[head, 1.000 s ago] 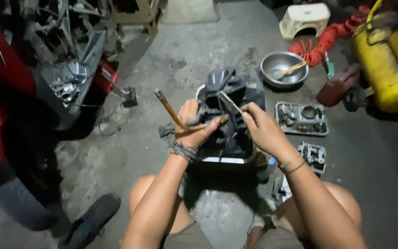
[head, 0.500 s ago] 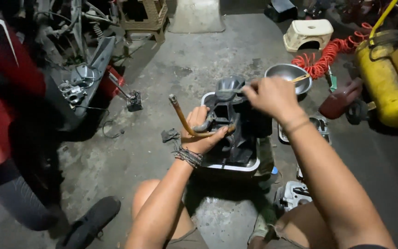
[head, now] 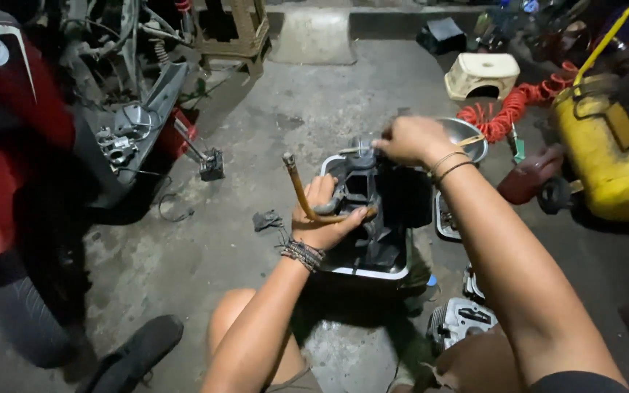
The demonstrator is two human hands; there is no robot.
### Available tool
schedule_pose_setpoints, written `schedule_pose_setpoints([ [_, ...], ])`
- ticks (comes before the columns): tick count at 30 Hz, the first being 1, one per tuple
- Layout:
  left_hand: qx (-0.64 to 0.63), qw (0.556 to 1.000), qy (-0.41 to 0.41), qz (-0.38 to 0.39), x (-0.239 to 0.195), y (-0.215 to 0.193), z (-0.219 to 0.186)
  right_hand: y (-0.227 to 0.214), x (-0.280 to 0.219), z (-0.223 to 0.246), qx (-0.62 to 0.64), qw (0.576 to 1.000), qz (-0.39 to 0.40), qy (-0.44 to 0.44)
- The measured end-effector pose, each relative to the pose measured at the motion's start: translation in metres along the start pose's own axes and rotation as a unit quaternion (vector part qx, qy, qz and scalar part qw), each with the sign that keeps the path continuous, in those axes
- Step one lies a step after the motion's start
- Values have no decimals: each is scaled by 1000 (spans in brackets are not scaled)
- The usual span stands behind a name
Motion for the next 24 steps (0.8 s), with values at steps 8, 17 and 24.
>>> schedule_pose_setpoints([
  [8,15,1000,-1,-3,-1,3,5,11,41,-12,-175,970,-162,-45],
  [17,9,1000,-25,15,2,2,2,-11,-11,11,-129,979,-146,-61],
  [24,14,999,-28,24,0,1,4,-10,-51,26,-64,990,-74,-99],
])
Point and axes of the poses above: each hand's wrist, its own x-axis towards the middle knuckle, its own y-axis out of the palm, z = x × y, the point moved 3 cm from there along x, towards the middle knuckle, and after that the axes turned 10 degrees about x, right-handed, at the moved point
